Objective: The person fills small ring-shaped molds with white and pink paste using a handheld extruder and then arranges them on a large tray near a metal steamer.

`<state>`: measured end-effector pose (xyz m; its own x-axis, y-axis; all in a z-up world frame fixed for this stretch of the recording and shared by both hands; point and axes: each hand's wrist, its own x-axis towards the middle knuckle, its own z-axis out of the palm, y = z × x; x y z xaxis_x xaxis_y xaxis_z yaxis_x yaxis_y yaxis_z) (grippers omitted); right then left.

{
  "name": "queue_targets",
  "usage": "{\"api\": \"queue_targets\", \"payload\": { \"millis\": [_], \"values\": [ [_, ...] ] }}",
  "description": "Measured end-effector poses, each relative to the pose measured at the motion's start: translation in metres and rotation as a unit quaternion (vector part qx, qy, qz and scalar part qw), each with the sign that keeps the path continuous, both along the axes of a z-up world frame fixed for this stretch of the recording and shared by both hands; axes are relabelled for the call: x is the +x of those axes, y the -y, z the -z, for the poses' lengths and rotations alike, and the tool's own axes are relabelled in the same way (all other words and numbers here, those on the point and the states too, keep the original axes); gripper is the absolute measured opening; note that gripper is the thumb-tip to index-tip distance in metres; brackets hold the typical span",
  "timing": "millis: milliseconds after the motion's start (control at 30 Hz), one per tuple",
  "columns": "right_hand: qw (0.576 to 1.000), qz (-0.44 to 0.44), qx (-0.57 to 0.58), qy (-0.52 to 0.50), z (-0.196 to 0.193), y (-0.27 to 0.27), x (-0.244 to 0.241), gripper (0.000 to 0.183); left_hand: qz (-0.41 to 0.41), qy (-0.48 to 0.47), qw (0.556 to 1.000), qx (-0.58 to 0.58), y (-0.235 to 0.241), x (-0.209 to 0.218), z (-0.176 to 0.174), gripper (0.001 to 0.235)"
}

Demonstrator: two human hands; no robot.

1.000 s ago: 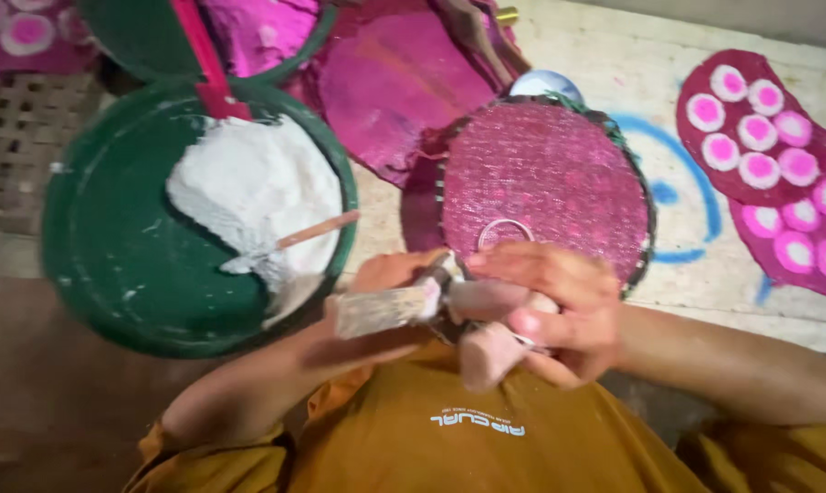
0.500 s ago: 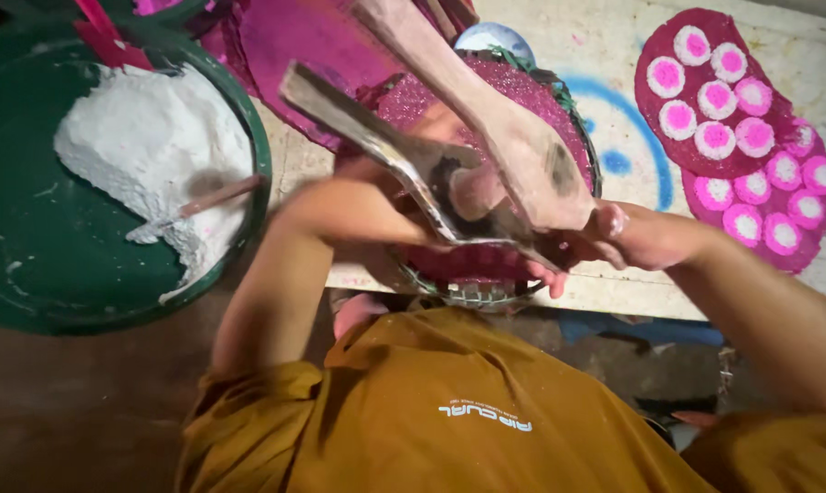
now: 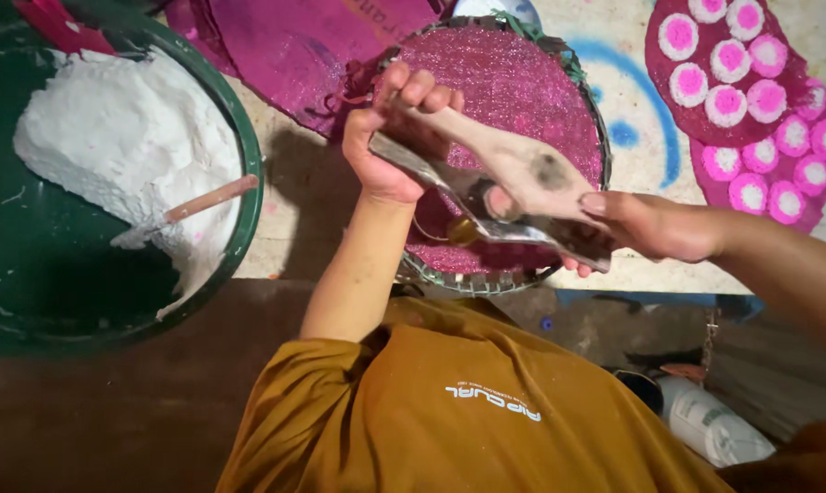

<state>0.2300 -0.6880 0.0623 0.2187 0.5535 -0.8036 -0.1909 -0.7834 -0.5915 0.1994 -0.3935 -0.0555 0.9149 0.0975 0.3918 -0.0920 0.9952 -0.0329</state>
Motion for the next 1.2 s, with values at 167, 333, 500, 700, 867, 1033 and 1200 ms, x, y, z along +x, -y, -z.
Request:
{"api": "queue_targets", "payload": {
  "millis": [167,333,500,700,867,1033,1200],
  "values": [
    [0.996,0.018,-0.06,0.065,0.007,-0.031,-0.008,0.087,-0.006,0.014,0.999,-0.045,-0.012,0.006,0.029,0.02],
    [0.988,0.002,-0.037,0.15,0.003,-0.062,-0.019,0.078,0.008,0.073,0.996,-0.043,-0.041,0.007,0.042,0.029],
    [0.991,0.033,-0.06,0.112,-0.001,-0.069,-0.029,0.081,0.006,0.051,0.997,-0.055,-0.033,0.002,0.055,0.029],
    [0.973,0.022,-0.125,0.191,-0.002,-0.051,-0.025,0.077,0.009,0.022,0.997,-0.074,0.0,0.016,0.065,0.026],
    [0.958,0.041,-0.081,0.271,0.011,-0.048,-0.024,0.066,0.009,0.081,0.996,-0.042,-0.008,0.04,0.054,0.031],
    [0.958,0.029,-0.012,0.286,0.025,-0.062,-0.031,0.06,-0.014,0.105,0.994,0.007,-0.034,0.035,0.046,0.035],
    [0.983,0.065,-0.012,0.171,0.028,-0.066,-0.041,0.069,-0.03,0.04,0.999,0.016,-0.04,0.012,0.052,0.033]
  ]
}}
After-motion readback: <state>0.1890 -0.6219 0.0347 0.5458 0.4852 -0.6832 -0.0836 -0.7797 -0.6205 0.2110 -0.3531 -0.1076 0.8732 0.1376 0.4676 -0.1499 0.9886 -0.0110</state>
